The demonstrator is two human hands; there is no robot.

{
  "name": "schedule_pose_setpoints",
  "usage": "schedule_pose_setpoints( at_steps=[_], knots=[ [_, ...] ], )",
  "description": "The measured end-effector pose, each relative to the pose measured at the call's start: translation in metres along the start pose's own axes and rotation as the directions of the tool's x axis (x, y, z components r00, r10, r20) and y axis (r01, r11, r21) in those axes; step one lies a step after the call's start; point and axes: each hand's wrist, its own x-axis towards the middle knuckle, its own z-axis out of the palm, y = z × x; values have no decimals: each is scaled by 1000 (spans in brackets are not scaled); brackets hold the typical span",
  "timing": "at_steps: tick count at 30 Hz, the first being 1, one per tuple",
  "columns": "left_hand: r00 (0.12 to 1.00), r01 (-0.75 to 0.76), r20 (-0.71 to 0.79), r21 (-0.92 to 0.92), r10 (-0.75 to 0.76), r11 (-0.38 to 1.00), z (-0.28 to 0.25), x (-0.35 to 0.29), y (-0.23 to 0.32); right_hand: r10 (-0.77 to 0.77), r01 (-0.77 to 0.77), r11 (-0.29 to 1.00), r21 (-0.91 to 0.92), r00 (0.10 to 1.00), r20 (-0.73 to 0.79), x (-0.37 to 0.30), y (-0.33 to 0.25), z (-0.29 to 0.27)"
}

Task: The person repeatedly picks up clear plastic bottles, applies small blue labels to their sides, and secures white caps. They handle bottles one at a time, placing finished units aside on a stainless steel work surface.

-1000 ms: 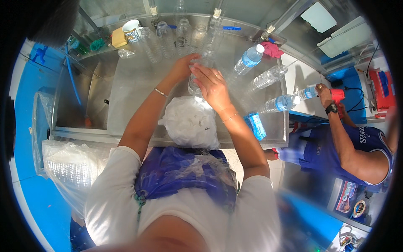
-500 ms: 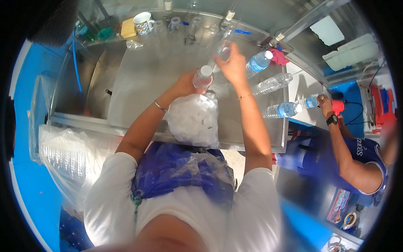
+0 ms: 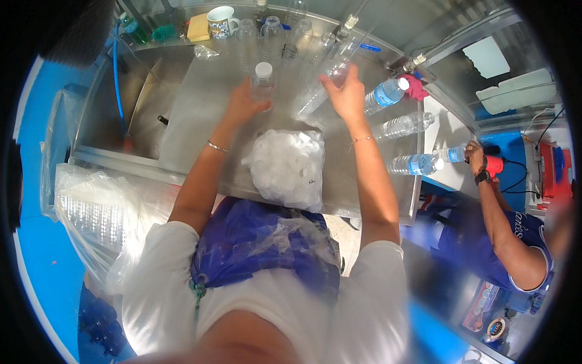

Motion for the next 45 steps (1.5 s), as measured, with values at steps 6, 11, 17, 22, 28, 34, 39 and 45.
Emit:
schedule_pose_setpoints(
  at_steps=[6,11,17,22,28,34,39,45],
  knots=[
    [996,-43,-84,-13,42,999,9,-11,2,240,-823,-119,555,519,821,-29,48,27],
    [976,-97,-193,31,101,995,18,-12,-2,115,-690,-608,391,411,904,-49,69,29],
    [974,-110,-211,-129,81,986,27,-15,-5,361,-695,275,665,715,598,-28,12,-19],
    [969,-86,-245,-160,45,983,31,-12,-1,225,-232,943,240,973,55,-18,-23,-16],
    [975,-108,-210,-168,72,980,19,-19,17,104,-119,987,-110,985,-137,-23,-14,15],
    [984,-162,-112,-204,142,965,7,-22,50,30,-82,982,-170,957,-288,-24,-23,21],
    [993,-69,87,-136,81,988,-3,-26,81,-151,221,968,120,893,-424,-33,-59,-11],
    [798,298,592,-548,111,781,2,-44,123,-106,-11,174,985,994,29,-37,-74,-29]
  ],
)
